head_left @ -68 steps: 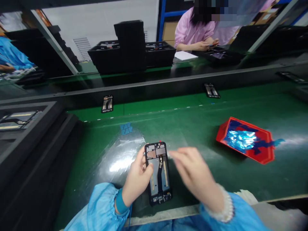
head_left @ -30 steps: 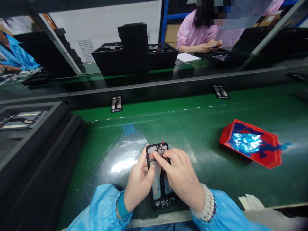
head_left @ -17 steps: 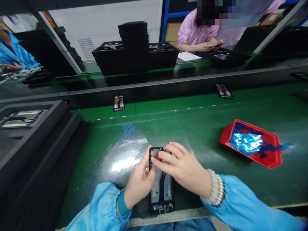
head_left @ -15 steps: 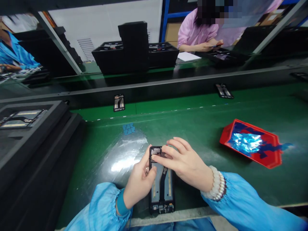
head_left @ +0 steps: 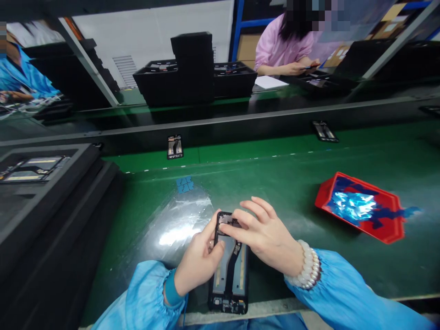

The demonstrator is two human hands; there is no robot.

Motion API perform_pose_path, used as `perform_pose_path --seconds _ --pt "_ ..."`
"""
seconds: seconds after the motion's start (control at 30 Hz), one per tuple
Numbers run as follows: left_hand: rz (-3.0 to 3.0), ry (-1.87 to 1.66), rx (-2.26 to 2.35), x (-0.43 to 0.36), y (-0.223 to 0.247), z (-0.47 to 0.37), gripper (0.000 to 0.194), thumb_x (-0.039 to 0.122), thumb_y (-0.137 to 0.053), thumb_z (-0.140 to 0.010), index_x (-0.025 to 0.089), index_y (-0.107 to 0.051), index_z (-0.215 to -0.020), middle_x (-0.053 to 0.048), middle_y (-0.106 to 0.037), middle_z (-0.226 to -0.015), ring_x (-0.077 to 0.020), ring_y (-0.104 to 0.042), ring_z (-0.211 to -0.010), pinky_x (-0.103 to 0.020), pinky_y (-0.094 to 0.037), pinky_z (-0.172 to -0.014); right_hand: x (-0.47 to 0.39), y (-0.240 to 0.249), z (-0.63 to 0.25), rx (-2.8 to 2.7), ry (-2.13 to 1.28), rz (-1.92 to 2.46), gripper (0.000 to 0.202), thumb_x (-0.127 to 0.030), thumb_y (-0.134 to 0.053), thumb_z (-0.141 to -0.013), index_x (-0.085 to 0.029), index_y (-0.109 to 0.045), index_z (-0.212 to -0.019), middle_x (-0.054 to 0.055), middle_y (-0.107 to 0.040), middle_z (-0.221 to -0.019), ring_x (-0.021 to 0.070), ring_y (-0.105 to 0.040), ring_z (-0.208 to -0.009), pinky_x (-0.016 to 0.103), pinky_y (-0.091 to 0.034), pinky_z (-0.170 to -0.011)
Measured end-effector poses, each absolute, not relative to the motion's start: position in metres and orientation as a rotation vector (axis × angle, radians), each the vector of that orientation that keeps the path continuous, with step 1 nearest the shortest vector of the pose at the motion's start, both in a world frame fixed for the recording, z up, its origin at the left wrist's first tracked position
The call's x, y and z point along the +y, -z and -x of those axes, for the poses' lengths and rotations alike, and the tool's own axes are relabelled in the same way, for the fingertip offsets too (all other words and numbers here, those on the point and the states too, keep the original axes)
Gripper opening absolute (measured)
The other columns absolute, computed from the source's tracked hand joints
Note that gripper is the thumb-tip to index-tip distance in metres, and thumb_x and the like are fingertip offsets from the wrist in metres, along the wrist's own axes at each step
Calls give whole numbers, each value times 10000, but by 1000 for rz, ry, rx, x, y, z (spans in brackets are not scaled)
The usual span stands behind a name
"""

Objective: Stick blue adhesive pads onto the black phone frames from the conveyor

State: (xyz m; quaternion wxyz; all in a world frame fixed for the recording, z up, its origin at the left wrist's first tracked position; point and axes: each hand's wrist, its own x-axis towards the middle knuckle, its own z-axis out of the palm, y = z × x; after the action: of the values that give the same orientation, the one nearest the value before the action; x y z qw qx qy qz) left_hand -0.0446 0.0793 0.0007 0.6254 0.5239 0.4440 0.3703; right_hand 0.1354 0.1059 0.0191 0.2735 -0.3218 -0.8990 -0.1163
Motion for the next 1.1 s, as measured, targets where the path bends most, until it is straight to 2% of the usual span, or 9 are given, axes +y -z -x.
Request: perform_pose_path --seconds 0.23,0.4,0.47,0.53,0.67,0.73,0.8,0.9,1.1 --pt "-942 -993 883 85 -12 41 640 249 -619 -778 171 -355 -1355 -110 -641 -1171 -234 -594 -1089 -340 -465 -926 96 -29 -140 -2189 -166 946 242 -128 -447 -869 -284 -601 -974 36 -528 -996 196 -469 -1028 393 -415 -888" --pt "-902 -1131 946 91 -16 48 514 278 -623 -779 182 -441 -1249 -77 -699 -999 -212 -667 -873 -314 -517 -762 93 -18 -143 -1944 -1114 1184 302 -303 -471 -883 -200 -435 -1164 39 -596 -890 130 -580 -685 268 -516 -618" --pt "-927 -1186 1064 95 -14 50 409 316 -618 -783 172 -520 -1154 -66 -705 -940 -200 -664 -818 -298 -515 -722 92 -10 -136 -1913 -1467 1108 203 -320 -433 -901 -191 -479 -1051 18 -608 -819 116 -575 -649 243 -505 -590" --pt "-950 -1245 1229 101 -10 53 288 342 -635 -768 158 -603 -986 -47 -704 -870 -184 -651 -786 -280 -504 -714 95 -7 -127 -1916 -1584 1075 169 -331 -426 -904 -183 -504 -883 2 -594 -742 111 -561 -634 225 -484 -571" --pt "-951 -1349 1411 117 -2 66 232 372 -643 -761 152 -612 -827 -4 -667 -766 -143 -620 -716 -240 -484 -669 125 -14 -110 -2061 -1601 1012 190 -330 -481 -873 -159 -561 -858 -10 -600 -690 98 -540 -582 201 -447 -519" --pt "-926 -1343 1406 126 -1 80 289 417 -624 -770 155 -595 -888 -17 -664 -821 -154 -627 -731 -243 -493 -631 160 -18 -106 -2133 -1550 1019 197 -316 -520 -849 -142 -600 -893 -6 -622 -695 100 -555 -586 199 -449 -521" --pt "-873 -1310 1355 133 -4 97 422 493 -560 -793 176 -538 -1071 -72 -649 -1022 -200 -645 -830 -285 -524 -621 210 -20 -106 -2158 -1415 1122 206 -304 -557 -827 -125 -628 -902 8 -646 -723 109 -579 -621 205 -465 -553" --pt "-926 -1329 1449 138 -15 120 532 531 -439 -843 206 -402 -1263 -130 -534 -1262 -243 -608 -1022 -358 -546 -720 299 -17 -116 -2060 -1171 1350 233 -277 -494 -880 -97 -621 -956 65 -659 -858 125 -604 -721 240 -491 -651" --pt "-1914 -581 1951 169 -22 127 430 419 -507 -832 178 -554 -1184 -124 -585 -1242 -292 -492 -1198 -438 -377 -1005 402 0 -161 -1933 -624 1605 287 -321 -425 -933 -134 -554 -1108 64 -578 -1076 175 -590 -946 351 -501 -791"
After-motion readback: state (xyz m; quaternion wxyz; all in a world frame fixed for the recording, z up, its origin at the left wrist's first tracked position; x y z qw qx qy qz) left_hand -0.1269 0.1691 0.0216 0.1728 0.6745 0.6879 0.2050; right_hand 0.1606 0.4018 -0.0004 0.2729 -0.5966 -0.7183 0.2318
